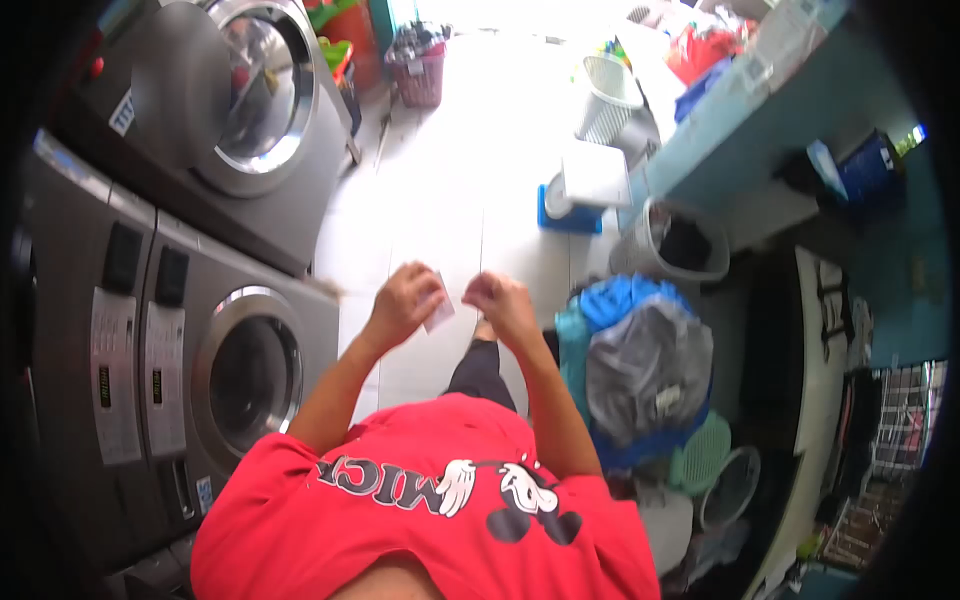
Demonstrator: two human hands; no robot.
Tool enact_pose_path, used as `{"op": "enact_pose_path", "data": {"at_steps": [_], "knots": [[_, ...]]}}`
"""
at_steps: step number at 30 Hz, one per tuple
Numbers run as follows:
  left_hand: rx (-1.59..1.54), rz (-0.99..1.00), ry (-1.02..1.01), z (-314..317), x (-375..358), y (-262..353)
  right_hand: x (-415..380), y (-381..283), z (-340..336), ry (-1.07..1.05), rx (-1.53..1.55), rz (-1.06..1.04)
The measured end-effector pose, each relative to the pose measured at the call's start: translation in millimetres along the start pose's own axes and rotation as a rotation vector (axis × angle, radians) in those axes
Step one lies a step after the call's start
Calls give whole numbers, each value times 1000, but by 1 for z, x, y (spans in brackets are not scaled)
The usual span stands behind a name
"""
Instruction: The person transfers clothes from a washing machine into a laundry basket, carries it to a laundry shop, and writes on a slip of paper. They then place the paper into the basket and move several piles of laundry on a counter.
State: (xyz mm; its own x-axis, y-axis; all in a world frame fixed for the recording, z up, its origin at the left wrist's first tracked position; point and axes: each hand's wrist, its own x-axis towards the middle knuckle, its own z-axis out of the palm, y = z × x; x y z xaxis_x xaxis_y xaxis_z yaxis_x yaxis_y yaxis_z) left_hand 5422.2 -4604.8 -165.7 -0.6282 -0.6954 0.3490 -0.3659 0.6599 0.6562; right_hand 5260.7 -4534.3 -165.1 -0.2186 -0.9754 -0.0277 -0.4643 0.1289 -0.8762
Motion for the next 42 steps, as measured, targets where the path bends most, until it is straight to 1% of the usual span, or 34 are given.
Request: {"op": "enact_pose_path", "data": {"at_steps": [2, 3, 4, 5, 6, 7, 8, 9, 10, 11, 13, 16, 17, 18, 19, 21, 23, 25, 28, 29, 31, 32, 33, 35, 36, 37, 39, 40, 42], "knots": [[130, 218, 1, 10, 38, -25, 46, 15, -12, 10, 56, -45], [109, 241, 26, 24, 56, -49, 70, 24, -18, 8, -2, -93], [71, 100, 35, 26, 75, -51, 96, 45, -18, 1, 31, -38], [35, 76, 8, 29, 95, -60, 117, 46, -28, -21, -31, -82], [145, 174, -19, 14, 120, -58, 124, 41, -34, -18, -27, -82], [241, 370, 14, 27, 118, -67, 132, 35, -41, -15, -24, -83], [44, 40, -3, 21, 140, -59, 155, 26, -52, -10, -44, -99], [20, 7, -15, 19, 160, -63, 174, 24, -61, -10, -70, -101], [22, 29, 0, 19, 178, -69, 196, 31, -64, -16, -51, -101], [-15, -18, 46, 25, 191, -80, 217, 34, -67, -27, -33, -89], [-8, -53, 109, 25, 214, -95, 248, 27, -69, -15, 1, -80], [15, -80, 127, 23, 247, -126, 295, 31, -65, 13, 34, -188], [15, -73, 123, 21, 261, -137, 310, 33, -64, 9, 59, -232], [10, -66, 119, 20, 275, -148, 324, 30, -65, -30, 10, -166], [3, -61, 112, 19, 286, -159, 337, 32, -64, -21, 12, -154], [-24, -25, 89, 15, 311, -180, 369, 35, -62, -53, 180, -52], [-48, 19, 87, 4, 347, -199, 405, 37, -62, -24, 166, -82], [29, 200, 35, -8, 376, -209, 430, 35, -64, -2, 155, -94], [12, 237, -19, -9, 418, -240, 468, 27, -70, 53, 100, -98], [8, 234, -29, -8, 430, -245, 479, 29, -71, 104, 110, -92], [-140, 76, -52, -6, 454, -252, 495, 31, -75, 202, 143, -50], [-187, 42, -123, -7, 467, -254, 503, 29, -81, 213, 140, -33], [-194, 34, -137, -5, 479, -259, 510, 31, -87, 223, 135, -13], [-205, 43, -99, 4, 501, -271, 527, 49, -99, 293, 236, 31], [-244, 12, -120, 7, 513, -278, 536, 48, -109, 312, 313, 54], [-290, 27, -77, 15, 525, -290, 542, 39, -123, 327, 307, 83], [-382, -113, -35, 26, 547, -302, 564, 57, -141, 362, 319, 126], [-370, -111, -26, 28, 558, -304, 573, 58, -153, 371, 320, 132], [-460, -328, -57, 28, 584, -300, 592, 74, -169, 380, 340, 139]]}}
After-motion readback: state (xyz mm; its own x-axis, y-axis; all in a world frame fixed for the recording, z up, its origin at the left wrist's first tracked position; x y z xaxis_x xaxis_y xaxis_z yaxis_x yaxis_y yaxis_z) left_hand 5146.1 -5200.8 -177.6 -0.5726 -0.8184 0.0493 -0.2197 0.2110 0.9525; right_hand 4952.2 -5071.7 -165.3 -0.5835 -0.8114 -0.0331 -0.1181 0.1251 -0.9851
